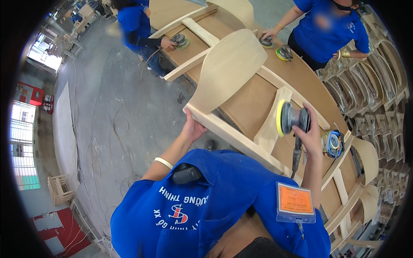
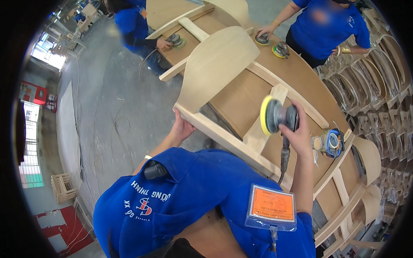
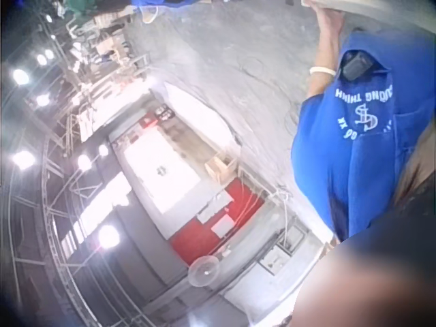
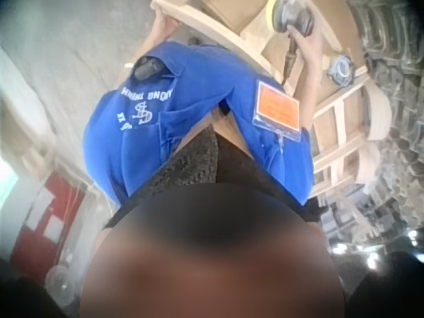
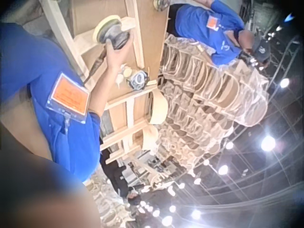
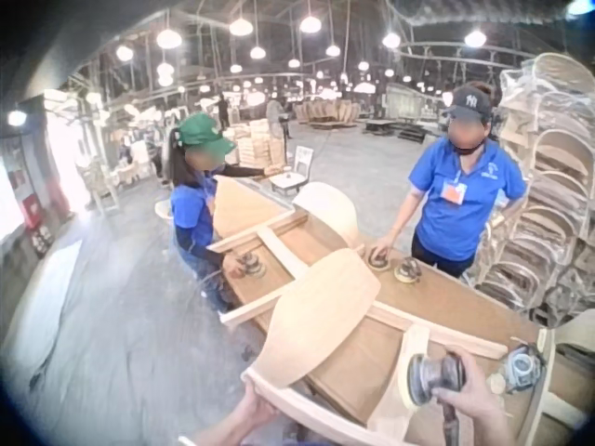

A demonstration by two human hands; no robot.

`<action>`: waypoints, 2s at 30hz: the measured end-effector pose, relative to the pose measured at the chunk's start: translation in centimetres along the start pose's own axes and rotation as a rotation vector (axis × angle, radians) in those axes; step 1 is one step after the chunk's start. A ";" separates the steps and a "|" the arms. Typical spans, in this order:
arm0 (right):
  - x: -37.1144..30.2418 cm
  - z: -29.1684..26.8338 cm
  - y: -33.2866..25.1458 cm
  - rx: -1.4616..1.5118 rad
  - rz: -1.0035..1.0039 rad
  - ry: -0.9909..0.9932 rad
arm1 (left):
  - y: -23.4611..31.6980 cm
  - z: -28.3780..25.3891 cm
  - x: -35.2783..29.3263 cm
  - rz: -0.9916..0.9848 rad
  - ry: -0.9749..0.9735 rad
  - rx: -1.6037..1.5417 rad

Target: The person uses a handheld orbital sander to smooth the surfaces of a wooden chair frame. They reposition the chair multiple times to access different areas, then inspect the finished piece by holding it up and running a hand along the edges.

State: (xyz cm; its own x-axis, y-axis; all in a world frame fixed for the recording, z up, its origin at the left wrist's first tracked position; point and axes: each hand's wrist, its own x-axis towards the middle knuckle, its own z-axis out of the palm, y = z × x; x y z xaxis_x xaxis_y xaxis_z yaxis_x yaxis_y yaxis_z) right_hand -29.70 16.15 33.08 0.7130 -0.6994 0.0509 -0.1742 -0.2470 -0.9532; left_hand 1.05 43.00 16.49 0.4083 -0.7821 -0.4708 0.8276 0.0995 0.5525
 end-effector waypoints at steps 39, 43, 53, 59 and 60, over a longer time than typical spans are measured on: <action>-5.9 -0.9 -14.0 -0.399 -0.044 0.622 | 9.8 6.9 2.3 0.017 -0.523 0.299; -7.8 -1.5 -13.8 -0.462 -0.120 0.685 | 10.2 8.2 3.0 0.036 -0.523 0.309; -17.7 -3.3 -13.7 -0.562 -0.043 0.252 | 13.5 16.4 6.1 0.253 -0.478 0.336; -21.1 -2.8 1.7 -0.173 0.594 0.176 | 11.5 17.3 7.1 0.317 -0.421 0.282; -20.1 -2.9 5.2 -0.232 0.525 0.166 | 11.5 17.4 7.5 0.280 -0.364 0.307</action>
State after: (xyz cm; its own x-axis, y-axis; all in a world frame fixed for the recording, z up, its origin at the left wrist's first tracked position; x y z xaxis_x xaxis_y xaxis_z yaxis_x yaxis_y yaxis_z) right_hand -46.90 26.95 28.01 0.3783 -0.8586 -0.3459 -0.6320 0.0334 -0.7743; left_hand 6.93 27.61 31.32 0.3922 -0.9191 -0.0390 0.5342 0.1931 0.8230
